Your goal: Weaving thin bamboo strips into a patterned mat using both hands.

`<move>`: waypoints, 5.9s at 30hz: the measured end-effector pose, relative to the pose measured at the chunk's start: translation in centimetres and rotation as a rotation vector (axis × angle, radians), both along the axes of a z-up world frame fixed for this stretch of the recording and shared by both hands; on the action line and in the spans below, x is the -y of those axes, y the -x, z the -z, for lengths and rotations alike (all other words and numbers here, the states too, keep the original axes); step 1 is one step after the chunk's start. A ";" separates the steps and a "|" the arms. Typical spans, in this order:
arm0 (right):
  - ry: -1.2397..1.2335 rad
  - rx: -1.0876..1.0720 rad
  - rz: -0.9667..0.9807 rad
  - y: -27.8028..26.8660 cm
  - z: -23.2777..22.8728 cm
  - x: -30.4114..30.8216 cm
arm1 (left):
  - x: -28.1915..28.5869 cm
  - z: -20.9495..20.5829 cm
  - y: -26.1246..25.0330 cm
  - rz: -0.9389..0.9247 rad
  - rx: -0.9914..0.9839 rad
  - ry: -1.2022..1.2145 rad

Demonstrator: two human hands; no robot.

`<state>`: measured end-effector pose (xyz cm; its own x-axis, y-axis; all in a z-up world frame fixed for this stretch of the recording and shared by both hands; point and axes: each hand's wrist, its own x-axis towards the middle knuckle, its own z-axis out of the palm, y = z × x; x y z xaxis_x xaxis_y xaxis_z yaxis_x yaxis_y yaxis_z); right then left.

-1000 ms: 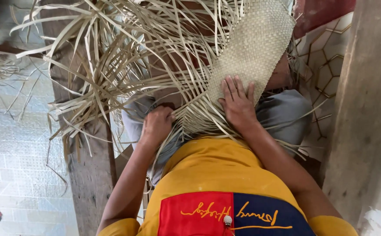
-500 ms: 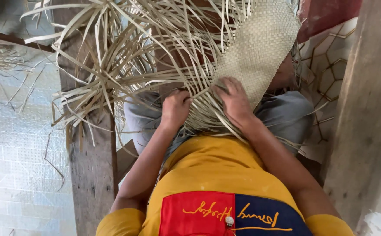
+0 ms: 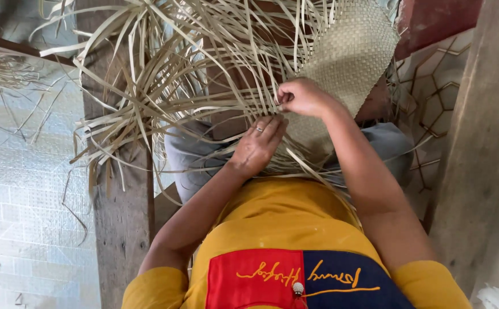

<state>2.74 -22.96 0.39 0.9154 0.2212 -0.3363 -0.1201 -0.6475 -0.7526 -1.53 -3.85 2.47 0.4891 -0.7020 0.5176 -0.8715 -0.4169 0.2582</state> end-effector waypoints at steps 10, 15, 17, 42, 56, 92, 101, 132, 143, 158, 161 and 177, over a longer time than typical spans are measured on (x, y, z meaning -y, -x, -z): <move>0.264 0.209 0.047 -0.8 2.7 -0.6 | 0.1 3.6 0.1 -0.026 0.038 -0.163; 0.252 0.230 0.198 -1.0 3.8 -1.0 | 0.1 3.7 0.1 -0.015 0.053 -0.116; 0.203 0.288 0.322 -1.0 3.3 -1.7 | -0.1 3.3 0.1 -0.026 0.055 -0.107; 0.058 0.585 0.266 4.8 2.1 -3.4 | -3.9 -0.4 -1.1 -0.417 -1.076 0.026; -0.126 0.422 0.190 4.1 -1.4 -5.2 | -4.2 -0.1 -1.3 -0.324 -0.876 -0.095; -0.165 0.103 0.056 8.8 -7.6 -6.0 | -4.5 -2.8 -3.0 -0.245 -1.302 0.121; -0.530 0.247 0.301 6.9 -7.9 -4.6 | -4.4 -2.6 -2.1 -0.209 -1.311 0.263; -0.007 0.533 -0.146 7.3 -7.2 -6.0 | -5.1 -2.6 -2.3 -0.168 -1.275 0.161; -0.088 -0.033 0.108 8.1 -8.5 -6.7 | -5.2 -5.4 -1.8 -0.182 -1.208 0.205; -0.121 -0.078 0.150 8.4 -7.3 -6.7 | -4.4 -2.1 0.0 -0.320 -0.356 -0.094; -0.009 -0.104 0.134 8.6 -9.4 -6.7 | -4.1 1.0 0.8 -0.424 -0.453 -0.054; -0.634 0.086 0.473 4.1 -12.5 -7.5 | -2.7 0.6 -0.4 -0.515 -0.792 0.154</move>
<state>-1.33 -15.47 12.88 0.9771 -0.0716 -0.2002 -0.1999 0.0122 -0.9797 -1.16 -1.19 1.88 0.9666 -0.2547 -0.0278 -0.1391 -0.6126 0.7780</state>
